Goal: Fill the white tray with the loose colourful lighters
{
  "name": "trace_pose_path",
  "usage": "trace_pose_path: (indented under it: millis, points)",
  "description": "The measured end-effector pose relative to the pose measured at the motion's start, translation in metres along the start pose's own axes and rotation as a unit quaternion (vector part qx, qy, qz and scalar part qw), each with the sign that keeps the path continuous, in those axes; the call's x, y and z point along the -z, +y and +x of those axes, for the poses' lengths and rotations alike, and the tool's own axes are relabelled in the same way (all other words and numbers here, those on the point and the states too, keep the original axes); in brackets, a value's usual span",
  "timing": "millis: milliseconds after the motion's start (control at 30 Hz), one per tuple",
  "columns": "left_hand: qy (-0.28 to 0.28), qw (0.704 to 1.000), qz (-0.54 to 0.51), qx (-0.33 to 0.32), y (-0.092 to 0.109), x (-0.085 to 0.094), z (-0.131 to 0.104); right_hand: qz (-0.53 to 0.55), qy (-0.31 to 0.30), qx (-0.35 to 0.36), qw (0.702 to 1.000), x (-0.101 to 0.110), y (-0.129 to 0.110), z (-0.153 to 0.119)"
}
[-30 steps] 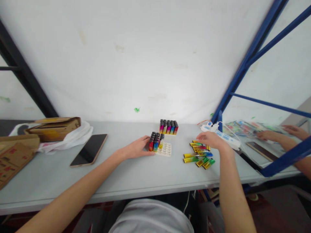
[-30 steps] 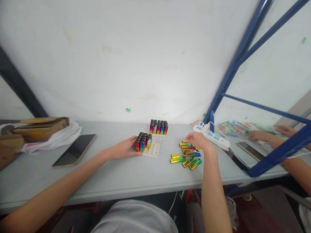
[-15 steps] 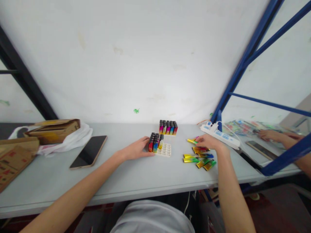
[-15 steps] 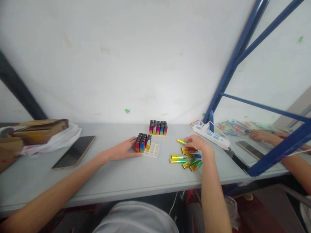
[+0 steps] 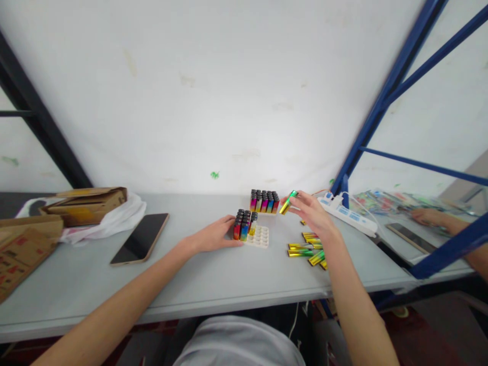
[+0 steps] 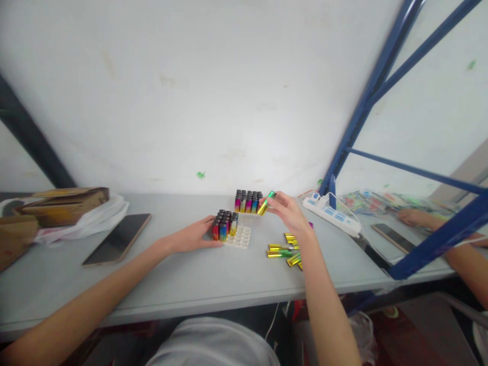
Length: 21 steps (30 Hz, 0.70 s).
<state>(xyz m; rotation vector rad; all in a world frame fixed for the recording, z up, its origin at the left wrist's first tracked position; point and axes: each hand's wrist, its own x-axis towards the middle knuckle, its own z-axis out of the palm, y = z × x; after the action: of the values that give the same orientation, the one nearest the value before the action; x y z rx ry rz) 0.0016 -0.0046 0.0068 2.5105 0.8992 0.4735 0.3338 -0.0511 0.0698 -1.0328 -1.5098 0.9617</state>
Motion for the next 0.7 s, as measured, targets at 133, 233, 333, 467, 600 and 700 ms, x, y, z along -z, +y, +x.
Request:
trace_pose_path:
  millis: [133,233,333,467,600,700]
  points:
    - [0.005,1.0,-0.006,-0.011,-0.002,-0.001,0.001,0.092,-0.009,-0.013,0.996,-0.029,-0.001,0.003]
    - [0.003,1.0,-0.005,-0.014,-0.004,-0.003,0.001,0.112,-0.012,-0.021,0.993,-0.044,0.003,0.005]
    - [0.003,1.0,-0.004,-0.011,-0.006,-0.003,0.001,0.114,-0.042,-0.026,0.992,-0.056,0.008,0.005]
    - [0.001,1.0,-0.002,-0.007,-0.005,-0.003,0.001,0.13,-0.055,-0.061,0.988,-0.072,0.014,0.007]
    - [-0.004,1.0,0.005,-0.009,-0.003,-0.002,0.002,0.121,-0.035,-0.126,0.984,-0.085,0.019,0.01]
    - [-0.005,1.0,0.006,-0.011,-0.003,-0.002,0.002,0.085,-0.014,-0.153,0.984,-0.089,0.023,0.01]
